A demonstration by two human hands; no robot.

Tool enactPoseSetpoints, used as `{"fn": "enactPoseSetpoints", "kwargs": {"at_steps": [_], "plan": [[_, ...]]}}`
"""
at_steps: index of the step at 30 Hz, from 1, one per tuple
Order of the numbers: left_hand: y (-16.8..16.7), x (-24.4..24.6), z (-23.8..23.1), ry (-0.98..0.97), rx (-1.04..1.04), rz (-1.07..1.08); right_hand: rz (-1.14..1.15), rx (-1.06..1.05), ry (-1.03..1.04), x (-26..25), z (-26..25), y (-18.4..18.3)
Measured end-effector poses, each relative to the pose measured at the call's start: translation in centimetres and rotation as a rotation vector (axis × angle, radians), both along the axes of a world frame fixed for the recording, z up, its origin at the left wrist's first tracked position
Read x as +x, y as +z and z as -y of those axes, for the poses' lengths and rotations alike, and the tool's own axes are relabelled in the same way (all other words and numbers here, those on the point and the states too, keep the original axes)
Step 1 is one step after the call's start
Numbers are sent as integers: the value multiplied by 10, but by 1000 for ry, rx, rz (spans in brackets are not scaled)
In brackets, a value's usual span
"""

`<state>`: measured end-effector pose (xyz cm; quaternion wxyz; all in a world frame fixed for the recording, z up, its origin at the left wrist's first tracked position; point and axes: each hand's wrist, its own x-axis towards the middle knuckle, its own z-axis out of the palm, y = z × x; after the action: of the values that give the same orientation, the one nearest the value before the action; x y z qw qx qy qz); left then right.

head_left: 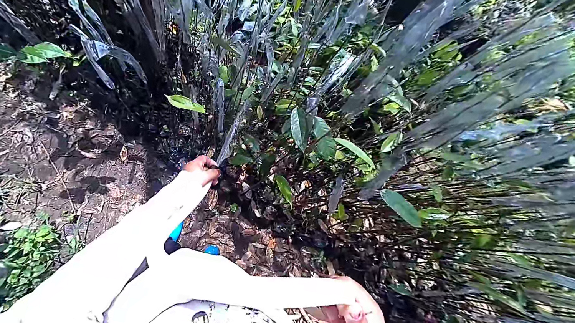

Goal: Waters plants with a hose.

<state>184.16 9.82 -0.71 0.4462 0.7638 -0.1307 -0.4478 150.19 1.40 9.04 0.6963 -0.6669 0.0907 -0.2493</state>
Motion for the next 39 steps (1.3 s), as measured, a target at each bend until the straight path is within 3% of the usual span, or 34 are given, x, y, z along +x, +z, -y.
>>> {"fn": "enactPoseSetpoints", "kwargs": {"at_steps": [11,15,22,39], "plan": [[2,5,18,23,-71,-21,-13,7,-12,-1,-2,-1],[-12,10,23,32,-83,-6,-29,-4,-25,-2,-1,-2],[-5,3,31,-62,-42,-29,-10,28,-22,-2,-2,-2],[-45,0,25,-84,-110,-46,-44,15,-42,0,-4,0]]}}
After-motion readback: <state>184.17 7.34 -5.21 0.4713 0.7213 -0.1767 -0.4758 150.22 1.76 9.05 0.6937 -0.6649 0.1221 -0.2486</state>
